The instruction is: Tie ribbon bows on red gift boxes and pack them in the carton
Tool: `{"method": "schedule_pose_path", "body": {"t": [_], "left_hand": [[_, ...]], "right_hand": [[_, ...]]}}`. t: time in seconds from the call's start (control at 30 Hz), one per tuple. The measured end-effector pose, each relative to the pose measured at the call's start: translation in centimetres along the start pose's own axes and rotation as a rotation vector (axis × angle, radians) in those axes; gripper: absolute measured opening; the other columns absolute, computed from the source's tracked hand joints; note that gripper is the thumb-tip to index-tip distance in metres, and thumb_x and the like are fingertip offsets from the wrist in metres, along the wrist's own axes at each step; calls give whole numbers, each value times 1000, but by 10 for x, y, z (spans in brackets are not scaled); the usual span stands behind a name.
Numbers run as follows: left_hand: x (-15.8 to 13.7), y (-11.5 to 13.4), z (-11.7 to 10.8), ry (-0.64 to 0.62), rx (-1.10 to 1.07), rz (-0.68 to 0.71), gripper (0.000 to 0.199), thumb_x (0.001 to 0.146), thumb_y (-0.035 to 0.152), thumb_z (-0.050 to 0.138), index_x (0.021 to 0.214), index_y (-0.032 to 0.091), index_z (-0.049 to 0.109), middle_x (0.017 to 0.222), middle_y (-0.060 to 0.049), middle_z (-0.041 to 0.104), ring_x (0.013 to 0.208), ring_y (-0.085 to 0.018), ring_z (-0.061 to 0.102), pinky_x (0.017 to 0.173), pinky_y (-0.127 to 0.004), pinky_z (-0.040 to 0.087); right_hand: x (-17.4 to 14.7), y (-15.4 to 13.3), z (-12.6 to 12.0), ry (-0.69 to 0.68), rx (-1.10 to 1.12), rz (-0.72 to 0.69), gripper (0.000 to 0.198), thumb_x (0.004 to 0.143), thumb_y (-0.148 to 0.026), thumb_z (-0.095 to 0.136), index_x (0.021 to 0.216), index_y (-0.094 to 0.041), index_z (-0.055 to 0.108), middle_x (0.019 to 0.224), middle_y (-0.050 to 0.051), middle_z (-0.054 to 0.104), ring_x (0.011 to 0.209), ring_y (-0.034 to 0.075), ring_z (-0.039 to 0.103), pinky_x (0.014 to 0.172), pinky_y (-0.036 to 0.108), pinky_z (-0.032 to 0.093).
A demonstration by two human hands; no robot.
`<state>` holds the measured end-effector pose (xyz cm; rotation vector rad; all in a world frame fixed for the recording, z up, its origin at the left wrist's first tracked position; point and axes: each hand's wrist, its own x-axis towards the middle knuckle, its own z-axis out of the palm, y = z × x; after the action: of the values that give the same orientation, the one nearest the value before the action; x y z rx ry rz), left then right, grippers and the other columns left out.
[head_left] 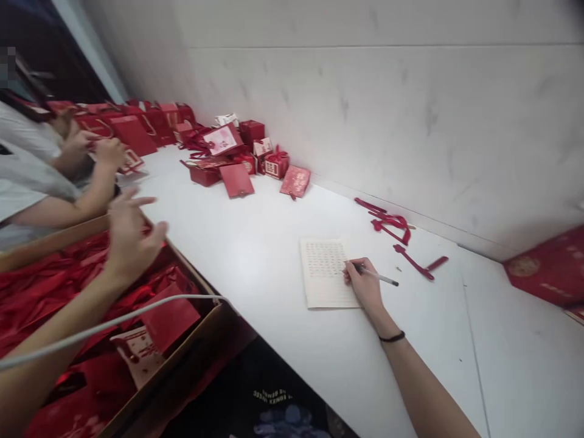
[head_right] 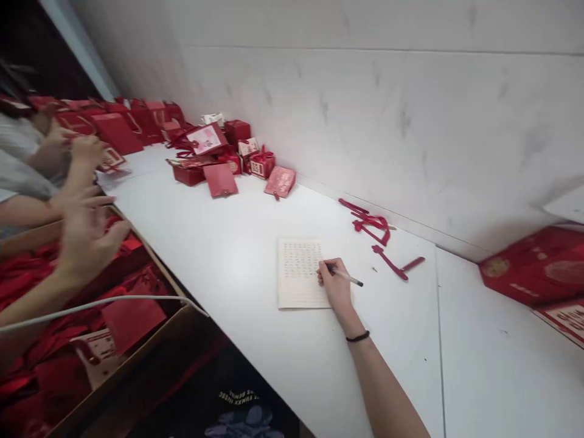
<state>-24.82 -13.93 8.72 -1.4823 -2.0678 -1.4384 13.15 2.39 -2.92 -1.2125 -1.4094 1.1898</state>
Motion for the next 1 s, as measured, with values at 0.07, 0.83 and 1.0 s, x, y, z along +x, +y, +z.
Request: {"method": "schedule_pose_path", "body": {"t": [0.07,0.83,1.0], "left_hand": [[9,25,67,-122,-45,182,26,75,23,54,100,21,53,126,-3,46,124,-27,40,108,-51,30],[-58,108,291,-613,-232,-244,20,77,17,46,96,21,53,93,0,54,61,-11,49,64,-29,42],[-60,107,291,-629,-204,-218,20,79,19,46,97,22,52,95,0,54,64,-11,51,64,-29,42]], "right_hand": [[-4,3,-1,25,2,-1,34,76,-51,61,74,-20,45,62,1,59,54,14,53,49,25,42],[2,12,-3,-54,-238,99,35,75,-38,53,54,-21,30,46,-6,39,46,11,39,46,22,29],[2,12,-5,-41,-262,72,33,74,-33,52,53,-21,29,47,-6,35,46,10,33,45,22,25]]}}
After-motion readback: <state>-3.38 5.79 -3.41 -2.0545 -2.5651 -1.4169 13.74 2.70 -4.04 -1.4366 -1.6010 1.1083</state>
